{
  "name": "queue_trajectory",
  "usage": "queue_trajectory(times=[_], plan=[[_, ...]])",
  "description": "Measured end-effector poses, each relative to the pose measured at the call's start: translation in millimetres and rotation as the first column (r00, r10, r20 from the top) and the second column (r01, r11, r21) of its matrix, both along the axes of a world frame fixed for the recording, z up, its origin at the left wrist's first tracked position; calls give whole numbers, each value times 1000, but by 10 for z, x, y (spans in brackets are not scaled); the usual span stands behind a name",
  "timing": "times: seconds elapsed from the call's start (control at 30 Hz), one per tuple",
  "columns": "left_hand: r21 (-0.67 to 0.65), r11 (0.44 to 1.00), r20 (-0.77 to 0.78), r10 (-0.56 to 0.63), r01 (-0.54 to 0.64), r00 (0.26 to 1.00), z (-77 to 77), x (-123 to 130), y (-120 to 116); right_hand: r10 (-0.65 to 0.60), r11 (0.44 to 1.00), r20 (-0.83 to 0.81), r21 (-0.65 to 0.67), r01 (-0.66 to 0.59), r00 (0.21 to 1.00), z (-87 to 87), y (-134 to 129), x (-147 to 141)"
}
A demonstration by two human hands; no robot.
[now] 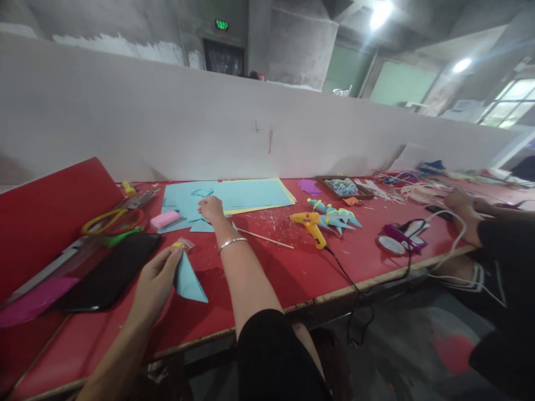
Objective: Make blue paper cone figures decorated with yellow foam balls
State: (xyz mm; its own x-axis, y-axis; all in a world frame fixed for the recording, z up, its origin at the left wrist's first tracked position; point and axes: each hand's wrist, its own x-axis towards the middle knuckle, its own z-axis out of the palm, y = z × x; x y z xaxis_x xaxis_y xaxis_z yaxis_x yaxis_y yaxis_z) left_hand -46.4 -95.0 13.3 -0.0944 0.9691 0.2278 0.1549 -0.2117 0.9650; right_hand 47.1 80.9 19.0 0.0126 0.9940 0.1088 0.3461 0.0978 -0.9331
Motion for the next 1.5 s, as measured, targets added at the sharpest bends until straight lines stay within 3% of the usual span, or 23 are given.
queue_trajectory(times=[0.13,0.33,0.47,0.53,0.63,0.73,0.8,0.9,1.07,1.23,1.4,1.5], plan=[[-6,1000,-47,-20,20,999,-24,-17,7,-14,1000,51,14,13,999,-8,29,-17],[40,999,-142,-1,7,990,-28,-10,24,33,998,46,50,-35,998,226,-148,71],[53,999,-235,5,8,972,54,-41,-15,210,975,11,65,-210,978,374,-590,237],[78,997,-268,45,-25,962,109,-60,-45,361,907,89,197,-372,928,421,-929,365],[133,989,-325,110,-70,939,171,-70,-78,318,832,312,361,-421,895,434,-1467,572],[128,990,-370,94,-50,924,185,-50,-89,175,808,536,400,-432,825,342,-1878,724],[96,995,-388,53,-16,920,176,-23,-88,78,834,623,387,-394,778,232,-2051,769],[63,998,-380,26,-2,925,163,17,-91,-13,882,672,357,-308,741,60,-2212,759],[64,998,-393,28,-3,919,170,47,-129,-109,908,638,375,-185,762,-99,-2369,639],[29,1000,-376,4,7,927,174,51,-147,-102,912,620,371,-176,778,-151,-2397,568],[-140,956,-300,-289,258,909,124,26,-122,-40,947,520,293,-134,853,-239,-2370,578],[-200,927,-237,-359,316,903,93,21,-123,24,957,444,250,-150,896,-280,-2374,600]])
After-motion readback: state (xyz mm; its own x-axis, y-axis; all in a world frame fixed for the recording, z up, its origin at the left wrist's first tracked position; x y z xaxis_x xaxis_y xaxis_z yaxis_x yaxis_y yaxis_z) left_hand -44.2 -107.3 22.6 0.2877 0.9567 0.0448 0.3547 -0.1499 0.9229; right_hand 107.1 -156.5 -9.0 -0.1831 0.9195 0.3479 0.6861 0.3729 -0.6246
